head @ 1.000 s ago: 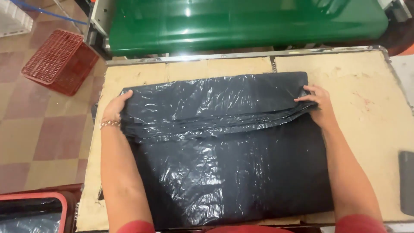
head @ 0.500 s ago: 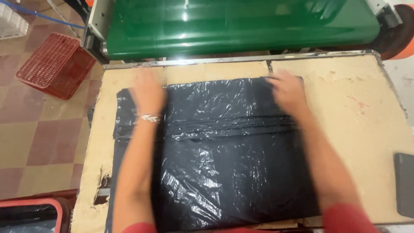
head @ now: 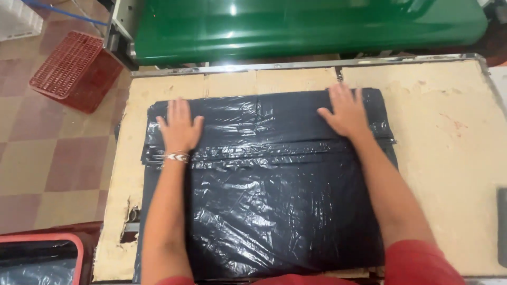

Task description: Folding large black plastic bags and stacking them into a red plastic crate at the end of a production line.

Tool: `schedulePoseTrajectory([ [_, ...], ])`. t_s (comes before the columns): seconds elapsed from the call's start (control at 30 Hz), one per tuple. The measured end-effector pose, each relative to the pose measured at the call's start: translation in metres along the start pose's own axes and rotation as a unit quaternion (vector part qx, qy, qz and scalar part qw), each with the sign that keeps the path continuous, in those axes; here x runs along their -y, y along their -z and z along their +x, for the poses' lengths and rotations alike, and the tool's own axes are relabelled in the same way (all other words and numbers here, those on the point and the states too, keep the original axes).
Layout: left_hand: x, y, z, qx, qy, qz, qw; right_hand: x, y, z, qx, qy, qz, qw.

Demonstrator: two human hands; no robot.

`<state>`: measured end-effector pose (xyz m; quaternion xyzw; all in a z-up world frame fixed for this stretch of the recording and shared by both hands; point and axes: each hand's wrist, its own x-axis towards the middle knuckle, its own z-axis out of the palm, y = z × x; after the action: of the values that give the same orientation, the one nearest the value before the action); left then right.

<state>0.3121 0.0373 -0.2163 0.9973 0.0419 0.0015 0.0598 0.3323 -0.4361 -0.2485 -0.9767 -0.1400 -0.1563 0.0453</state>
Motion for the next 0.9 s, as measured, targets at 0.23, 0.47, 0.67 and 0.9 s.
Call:
schedulePoseTrajectory([
  [0.23,0.062,-0.052,0.083,-0.132,-0.069,0.128,0.981,-0.101,-0.033,0.01,0.015,-0.02,-0.089,0.996],
  [0.47,0.045,0.01,0.089,0.007,-0.131,0.075,0.989,-0.102,0.045,0.024,0.043,0.022,-0.192,0.98],
  [0.67,0.072,0.055,0.067,-0.005,-0.201,-0.064,0.978,-0.084,0.096,0.007,-0.055,0.055,-0.177,0.981],
  [0.9,0.069,0.106,0.034,-0.113,-0.239,0.091,0.96,-0.06,0.121,0.01,-0.112,-0.079,-0.124,0.983],
])
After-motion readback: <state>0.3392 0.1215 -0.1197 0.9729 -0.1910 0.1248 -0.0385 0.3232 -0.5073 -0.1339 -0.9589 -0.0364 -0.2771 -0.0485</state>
